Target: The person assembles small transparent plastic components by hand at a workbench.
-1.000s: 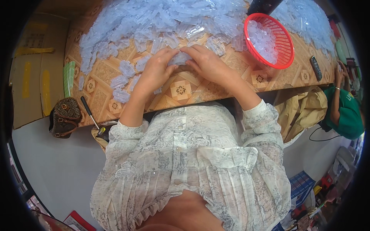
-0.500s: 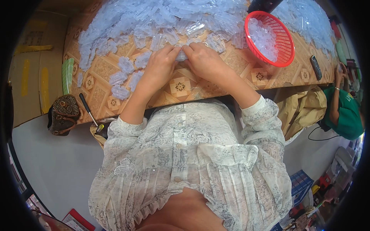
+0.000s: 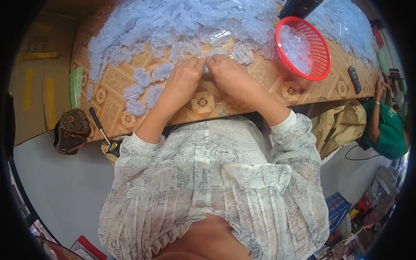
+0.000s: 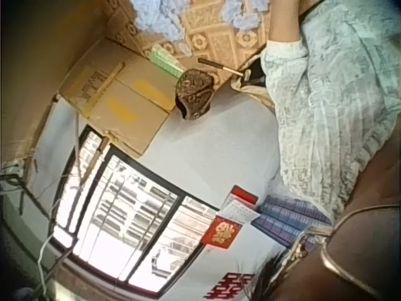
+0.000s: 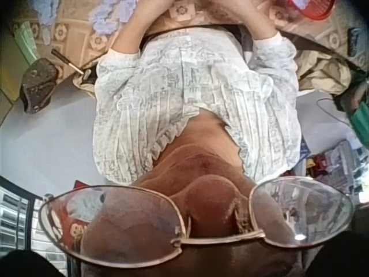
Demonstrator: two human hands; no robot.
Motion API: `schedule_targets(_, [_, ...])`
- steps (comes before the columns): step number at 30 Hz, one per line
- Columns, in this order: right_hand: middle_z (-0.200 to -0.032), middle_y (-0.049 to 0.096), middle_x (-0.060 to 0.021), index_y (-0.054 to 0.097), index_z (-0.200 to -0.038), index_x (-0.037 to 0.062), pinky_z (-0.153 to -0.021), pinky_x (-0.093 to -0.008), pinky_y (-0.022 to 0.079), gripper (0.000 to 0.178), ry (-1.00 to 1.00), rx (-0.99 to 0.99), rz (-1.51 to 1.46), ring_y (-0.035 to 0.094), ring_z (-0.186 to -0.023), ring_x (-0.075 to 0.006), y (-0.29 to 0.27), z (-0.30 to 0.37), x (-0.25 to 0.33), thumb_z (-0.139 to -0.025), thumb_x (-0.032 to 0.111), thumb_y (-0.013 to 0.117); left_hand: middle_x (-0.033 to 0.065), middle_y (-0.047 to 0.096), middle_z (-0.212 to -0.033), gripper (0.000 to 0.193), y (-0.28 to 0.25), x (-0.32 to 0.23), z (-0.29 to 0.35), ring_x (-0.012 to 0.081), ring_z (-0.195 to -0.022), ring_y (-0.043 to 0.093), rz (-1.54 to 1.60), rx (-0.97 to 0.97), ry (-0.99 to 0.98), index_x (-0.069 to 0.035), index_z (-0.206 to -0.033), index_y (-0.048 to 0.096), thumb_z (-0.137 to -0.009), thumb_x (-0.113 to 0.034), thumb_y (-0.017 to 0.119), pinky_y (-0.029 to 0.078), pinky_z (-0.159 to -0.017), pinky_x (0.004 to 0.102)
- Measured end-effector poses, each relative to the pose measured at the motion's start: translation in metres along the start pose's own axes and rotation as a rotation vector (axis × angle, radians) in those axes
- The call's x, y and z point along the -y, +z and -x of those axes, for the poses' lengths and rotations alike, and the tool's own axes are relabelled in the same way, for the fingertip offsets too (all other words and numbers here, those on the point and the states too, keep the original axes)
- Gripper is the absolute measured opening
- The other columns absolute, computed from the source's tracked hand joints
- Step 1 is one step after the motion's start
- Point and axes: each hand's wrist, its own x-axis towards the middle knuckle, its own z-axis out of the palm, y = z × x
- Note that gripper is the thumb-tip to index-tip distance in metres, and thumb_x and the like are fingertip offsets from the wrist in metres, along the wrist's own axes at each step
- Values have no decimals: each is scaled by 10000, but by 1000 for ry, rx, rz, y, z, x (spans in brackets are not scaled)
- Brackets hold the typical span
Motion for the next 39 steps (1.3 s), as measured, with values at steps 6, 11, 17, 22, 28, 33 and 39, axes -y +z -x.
schedule_targets(6, [-902,599,-186,569,-979,-28,-765,-448,501,243,21,4,-49,603,-882,-373,-12,8,7,-779,82,653,127,587,-875,210,1,-8,7,262,-820,595,-23,-25,-21,22,-959,596,-761,-32,549,463,-739,360])
schedule_targets(11, [-944,609,-191,561,-1190,1,-752,-425,501,399,61,107,-114,605,-865,-372,-32,23,8,-807,70,648,123,586,-901,353,2,-20,24,263,-832,594,63,-54,-51,49,-1093,560,-767,-75,608,447,-707,376])
schedule_targets(17, [-881,618,-157,646,-1038,-5,-716,-395,488,227,73,-81,-154,608,-815,-334,-36,-12,-14,-839,103,647,147,615,-990,445,-25,1,20,321,-915,597,192,-91,-164,-2,-1187,544,-778,-100,687,451,-787,423])
schedule_targets(22, [-893,607,-128,658,-948,42,-711,-417,502,181,65,1,76,617,-850,-335,-14,-44,-12,-807,154,677,140,627,-902,297,-42,45,28,337,-850,606,64,-186,-266,-17,-1045,640,-750,-11,665,473,-750,433])
schedule_targets(28, [-887,610,-119,668,-926,54,-699,-426,506,159,61,110,144,623,-849,-336,-2,-52,-23,-798,149,664,125,604,-982,378,-51,67,50,317,-959,569,22,-96,-374,-36,-1080,645,-708,-39,706,448,-823,414])
schedule_targets(33, [-888,654,-153,690,-902,66,-705,-449,510,151,210,132,-140,636,-833,-360,-4,-54,-22,-816,157,606,101,581,-1041,439,-44,64,50,293,-1068,518,24,28,-387,-56,-1109,630,-686,-89,741,394,-899,419])
schedule_targets(39, [-859,639,-160,689,-908,49,-718,-429,494,144,175,44,-29,631,-814,-348,6,-54,-23,-837,144,608,100,569,-1054,395,-36,72,45,294,-1080,505,33,92,-395,-50,-1041,605,-679,-108,752,377,-908,428])
